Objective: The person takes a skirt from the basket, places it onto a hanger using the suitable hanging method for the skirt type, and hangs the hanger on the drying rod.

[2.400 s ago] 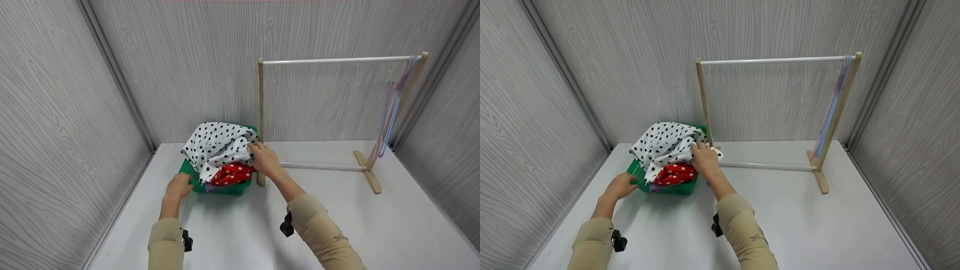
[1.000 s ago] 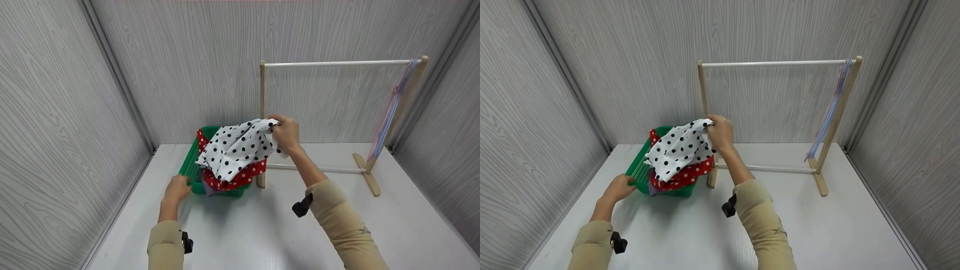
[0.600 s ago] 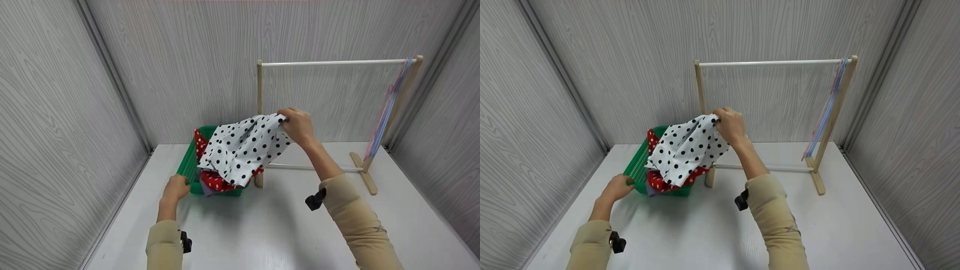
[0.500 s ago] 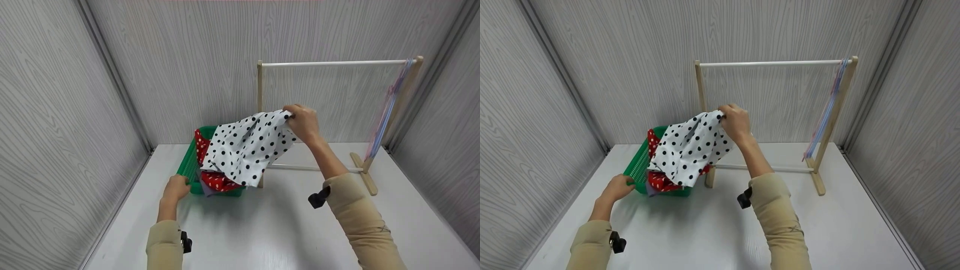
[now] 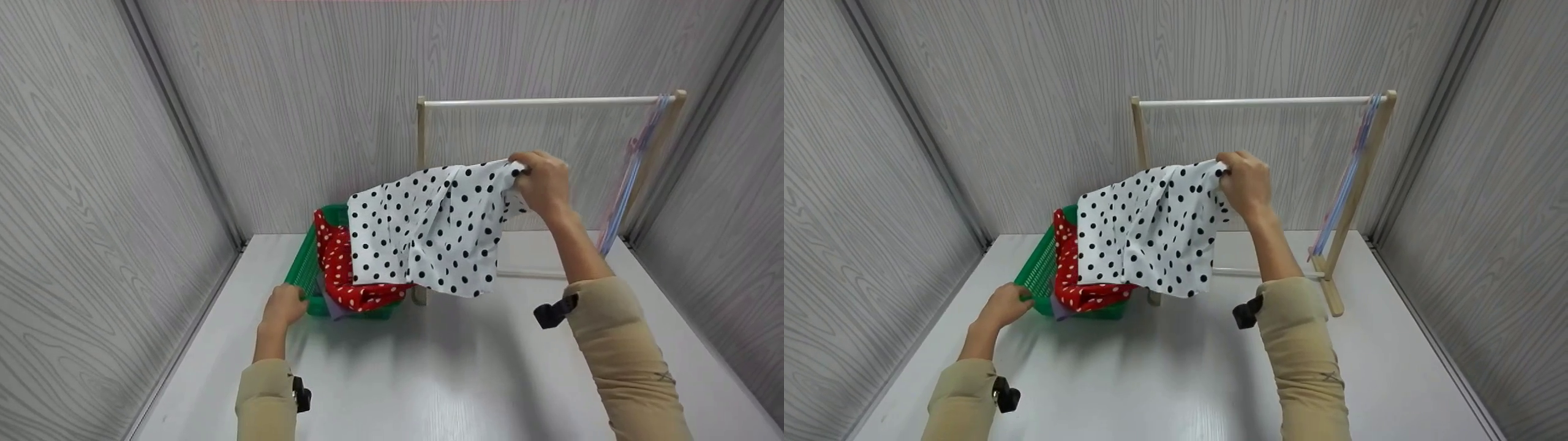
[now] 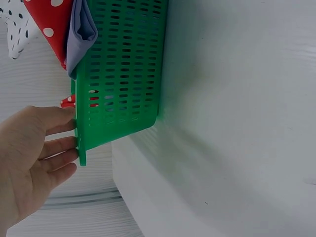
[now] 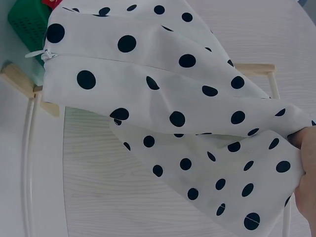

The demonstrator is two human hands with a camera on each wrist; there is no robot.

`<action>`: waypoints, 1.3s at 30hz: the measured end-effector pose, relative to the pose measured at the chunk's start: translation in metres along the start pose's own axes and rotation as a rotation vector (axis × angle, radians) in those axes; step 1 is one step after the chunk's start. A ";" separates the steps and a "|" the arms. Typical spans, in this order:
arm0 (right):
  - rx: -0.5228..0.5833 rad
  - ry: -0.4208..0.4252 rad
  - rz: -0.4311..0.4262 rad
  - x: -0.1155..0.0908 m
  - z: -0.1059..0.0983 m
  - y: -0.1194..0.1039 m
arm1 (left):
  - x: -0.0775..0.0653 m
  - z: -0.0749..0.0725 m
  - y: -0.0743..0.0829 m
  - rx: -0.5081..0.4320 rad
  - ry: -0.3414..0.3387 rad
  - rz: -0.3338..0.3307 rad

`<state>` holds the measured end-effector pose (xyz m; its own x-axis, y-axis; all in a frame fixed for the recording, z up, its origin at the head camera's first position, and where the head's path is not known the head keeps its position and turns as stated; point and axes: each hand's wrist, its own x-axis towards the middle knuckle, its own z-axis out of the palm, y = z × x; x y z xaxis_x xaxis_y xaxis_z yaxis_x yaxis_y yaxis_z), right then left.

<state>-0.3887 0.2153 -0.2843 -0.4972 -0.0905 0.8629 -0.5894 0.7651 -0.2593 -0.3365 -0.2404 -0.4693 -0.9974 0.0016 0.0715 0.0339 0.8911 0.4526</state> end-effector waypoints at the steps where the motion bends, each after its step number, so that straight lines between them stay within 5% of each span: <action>1: -0.007 0.002 -0.003 0.000 -0.004 0.003 | 0.000 0.000 0.000 0.001 0.002 -0.001; 9: -0.065 0.026 -0.012 -0.001 -0.028 0.024 | -0.001 0.002 -0.003 0.035 0.033 0.051; 24: -0.167 0.031 0.133 -0.003 -0.021 0.021 | 0.028 -0.004 -0.035 0.088 -0.045 0.081; 29: -0.200 0.063 0.158 -0.005 -0.029 0.025 | 0.028 -0.003 -0.036 0.088 -0.023 0.108; 39: -0.251 -0.098 0.144 -0.017 -0.010 0.024 | 0.027 0.000 -0.041 0.067 0.029 0.117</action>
<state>-0.3878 0.2417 -0.3005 -0.6306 -0.0213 0.7758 -0.3386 0.9070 -0.2504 -0.3648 -0.2772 -0.4859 -0.9846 0.0948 0.1468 0.1446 0.9138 0.3795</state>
